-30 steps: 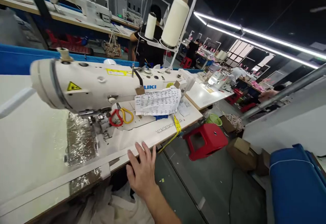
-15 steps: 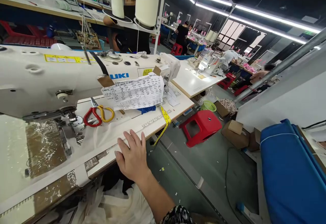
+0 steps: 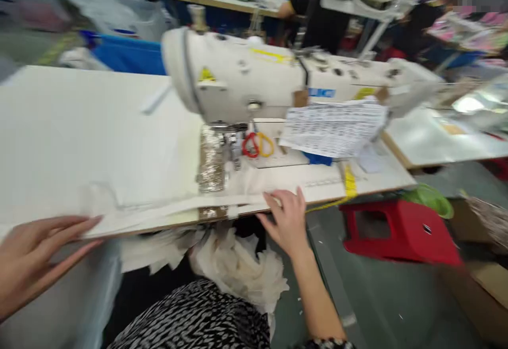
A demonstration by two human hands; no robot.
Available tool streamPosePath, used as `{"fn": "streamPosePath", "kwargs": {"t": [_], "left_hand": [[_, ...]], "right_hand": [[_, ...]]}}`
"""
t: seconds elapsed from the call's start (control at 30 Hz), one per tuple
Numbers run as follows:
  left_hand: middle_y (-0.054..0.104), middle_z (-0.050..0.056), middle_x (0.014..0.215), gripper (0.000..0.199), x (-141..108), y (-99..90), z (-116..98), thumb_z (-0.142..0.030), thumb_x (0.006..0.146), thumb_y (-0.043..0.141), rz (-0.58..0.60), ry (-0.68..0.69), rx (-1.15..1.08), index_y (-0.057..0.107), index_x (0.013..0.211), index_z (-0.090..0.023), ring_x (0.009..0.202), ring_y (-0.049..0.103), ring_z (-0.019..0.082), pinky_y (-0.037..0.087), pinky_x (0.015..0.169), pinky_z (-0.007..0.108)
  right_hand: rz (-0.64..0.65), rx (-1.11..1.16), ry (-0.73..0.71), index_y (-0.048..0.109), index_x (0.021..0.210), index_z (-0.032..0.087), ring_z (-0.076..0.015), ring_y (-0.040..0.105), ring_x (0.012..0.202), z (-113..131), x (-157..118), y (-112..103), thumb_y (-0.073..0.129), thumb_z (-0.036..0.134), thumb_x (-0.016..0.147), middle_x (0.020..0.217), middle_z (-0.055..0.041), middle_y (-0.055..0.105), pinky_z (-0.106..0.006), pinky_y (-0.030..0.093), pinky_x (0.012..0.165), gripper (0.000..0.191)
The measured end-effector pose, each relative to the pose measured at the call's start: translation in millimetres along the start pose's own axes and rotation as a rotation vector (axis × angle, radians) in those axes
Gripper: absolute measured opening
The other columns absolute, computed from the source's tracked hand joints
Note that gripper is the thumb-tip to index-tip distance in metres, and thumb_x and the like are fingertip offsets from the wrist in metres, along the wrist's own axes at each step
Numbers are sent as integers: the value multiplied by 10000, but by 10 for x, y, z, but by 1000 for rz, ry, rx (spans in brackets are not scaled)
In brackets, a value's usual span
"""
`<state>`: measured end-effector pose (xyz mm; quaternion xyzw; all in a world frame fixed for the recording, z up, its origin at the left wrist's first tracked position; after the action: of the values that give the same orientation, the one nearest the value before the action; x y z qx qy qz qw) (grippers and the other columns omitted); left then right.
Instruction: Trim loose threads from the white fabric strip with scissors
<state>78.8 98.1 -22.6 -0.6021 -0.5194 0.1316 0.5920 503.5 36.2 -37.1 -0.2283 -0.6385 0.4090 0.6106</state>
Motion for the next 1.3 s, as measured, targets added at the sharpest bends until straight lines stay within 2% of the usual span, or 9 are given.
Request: {"fn": "streamPosePath", "kwargs": {"t": [0.07,0.2,0.3,0.43,0.67,0.83,1.03,1.17,1.3], "left_hand": [[580,-79,971,495,-332,-81,171,-338,920,485,-25,1,108,365,1334,-582,901,548,117,466,848,303],[624,-75,890,179,-940,29,588,-291,927,424,-101,-337,268,538,1061,-256,796,574,82,477,753,208],[656,-31,890,224,-1379,337,859,-336,930,364,-50,-573,285,530,998,-202,755,613,115,515,697,231],[661,72,1159,371,-1739,807,886,-319,844,429,145,-442,107,544,1158,-159,1050,643,185,543,896,279],[408,163,1460,667,-1519,1142,574,-157,832,368,292,-376,-173,262,1488,-107,1350,433,216,435,1084,355],[553,206,1261,615,-1261,1257,691,-188,751,401,212,-394,-168,427,1350,-53,1191,541,289,480,1002,444],[629,164,1077,373,-1009,1211,509,-262,750,441,207,-291,-189,593,1057,-115,1061,579,311,483,926,433],[651,76,925,365,-693,1133,-196,-177,756,404,297,-31,-342,543,1092,-146,830,630,198,483,701,274],[662,52,944,326,-498,1205,-937,-223,846,436,422,319,-441,518,1158,-179,852,638,180,473,743,264]], "right_hand": [[-48,49,-71,639,1027,205,-153,536,951,113,-24,-5,544,229,903,929,-41,606,-429,339,1059,158],[-1,238,-188,629,1008,172,-156,521,914,597,-186,156,530,128,879,922,-50,619,-374,389,933,168],[210,332,-171,653,1035,202,-162,510,920,1008,-329,575,488,151,897,946,-52,631,-371,382,919,221],[572,341,-181,613,1206,203,-253,493,1144,1444,-433,1252,552,231,855,1183,-97,603,-503,288,1087,358],[849,411,-301,252,1497,89,-300,255,1406,2182,-193,1949,682,441,738,1527,-167,266,-461,260,1163,940],[975,356,-256,600,1108,83,-307,501,1156,2400,-45,2110,707,405,678,1190,-164,578,-430,390,1024,548],[1064,346,-238,597,1010,145,-200,604,866,2124,114,1470,588,385,782,1005,-76,658,-262,433,693,331],[1076,297,-232,576,963,161,-176,575,685,1621,251,363,585,422,773,814,-47,652,-240,302,569,323],[1140,103,-168,570,962,169,-164,579,681,1227,126,-565,543,403,836,794,-39,647,-244,259,578,267]]}}
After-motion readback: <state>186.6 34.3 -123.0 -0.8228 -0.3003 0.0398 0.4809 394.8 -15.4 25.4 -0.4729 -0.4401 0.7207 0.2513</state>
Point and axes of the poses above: each hand's wrist, its own x-axis towards the middle knuckle, its own y-axis out of the palm, z = x × y, the point moved 3 cm from there along x, towards the middle knuckle
